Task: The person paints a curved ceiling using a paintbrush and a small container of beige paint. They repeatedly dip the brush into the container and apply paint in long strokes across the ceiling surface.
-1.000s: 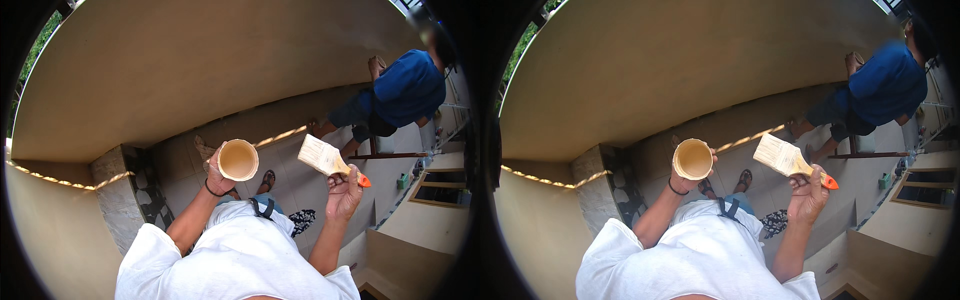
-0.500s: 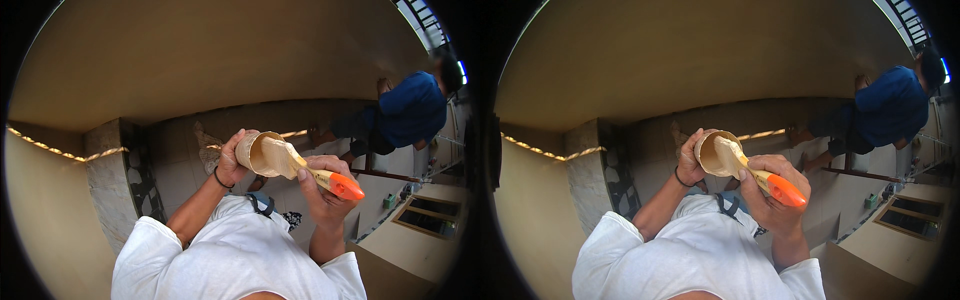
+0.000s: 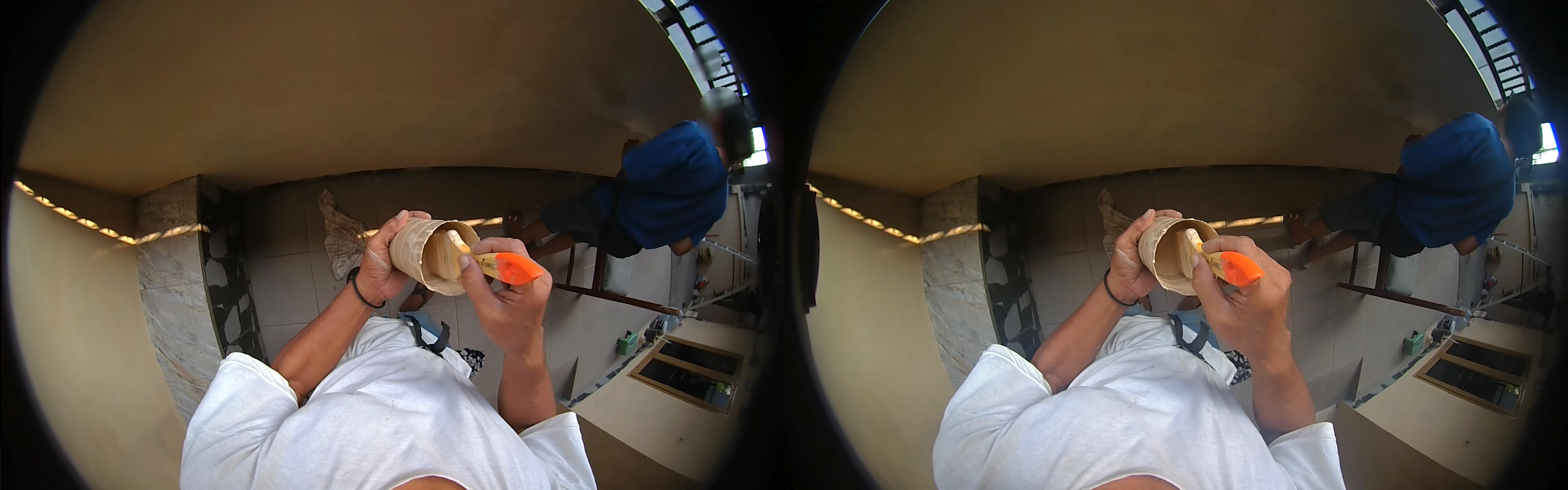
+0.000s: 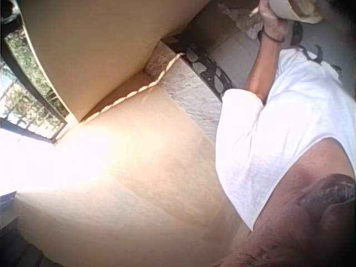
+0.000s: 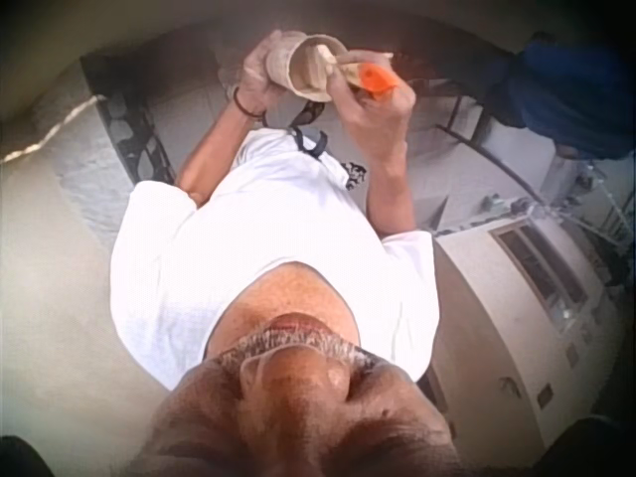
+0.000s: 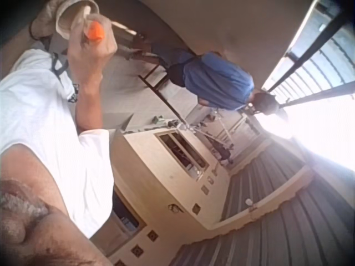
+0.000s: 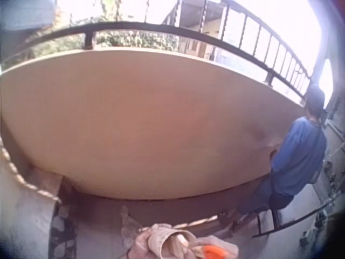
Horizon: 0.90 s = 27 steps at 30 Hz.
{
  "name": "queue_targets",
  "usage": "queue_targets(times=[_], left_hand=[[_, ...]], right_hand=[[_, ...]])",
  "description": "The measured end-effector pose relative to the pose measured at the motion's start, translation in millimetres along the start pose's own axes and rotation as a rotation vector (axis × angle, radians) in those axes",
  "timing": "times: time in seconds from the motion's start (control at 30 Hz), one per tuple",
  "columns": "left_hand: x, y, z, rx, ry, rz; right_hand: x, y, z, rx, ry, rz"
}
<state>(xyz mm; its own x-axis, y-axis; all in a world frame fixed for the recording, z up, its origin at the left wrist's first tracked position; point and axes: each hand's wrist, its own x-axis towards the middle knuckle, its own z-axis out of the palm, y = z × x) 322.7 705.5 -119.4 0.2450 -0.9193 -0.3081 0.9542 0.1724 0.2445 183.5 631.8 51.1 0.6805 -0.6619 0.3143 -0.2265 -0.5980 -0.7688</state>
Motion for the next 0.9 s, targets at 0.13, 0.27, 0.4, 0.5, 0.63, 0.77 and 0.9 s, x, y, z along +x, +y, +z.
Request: queue_targets(times=[0.13, 0.27, 0.4, 0.5, 0.63, 0.77, 0.9], left_hand=[[-0.5, 1.0, 1.3, -0.008, -0.006, -0.022], [0.0, 0.8, 3.9, 0.001, -0.018, -0.023], [0.1, 0.3, 3.1, -0.004, -0.006, -0.032], [1.7, -0.4, 0.8, 0.016, 0.01, -0.022], [6.1, -2.1, -2.8, 0.002, 0.027, -0.029], [8.6, -1.4, -5.9, 0.046, 0.05, -0.014], [8.1, -1.7, -8.0, 0.026, 0.057, -0.032]], right_hand=[[0.4, 1.5, 3.2, -0.005, 0.011, 0.014], [-0.2, 5.5, 6.7, -0.005, 0.029, 0.015], [-3.0, 6.2, 3.0, 0.033, 0.063, 0.025], [-6.2, 3.4, -6.2, 0.172, 0.141, 0.076], [-8.8, 3.1, -15.1, 0.211, 0.245, 0.093], [-7.6, 9.6, -11.0, 0.199, 0.175, 0.015], [-7.9, 17.1, -1.9, 0.201, 0.129, -0.098]])
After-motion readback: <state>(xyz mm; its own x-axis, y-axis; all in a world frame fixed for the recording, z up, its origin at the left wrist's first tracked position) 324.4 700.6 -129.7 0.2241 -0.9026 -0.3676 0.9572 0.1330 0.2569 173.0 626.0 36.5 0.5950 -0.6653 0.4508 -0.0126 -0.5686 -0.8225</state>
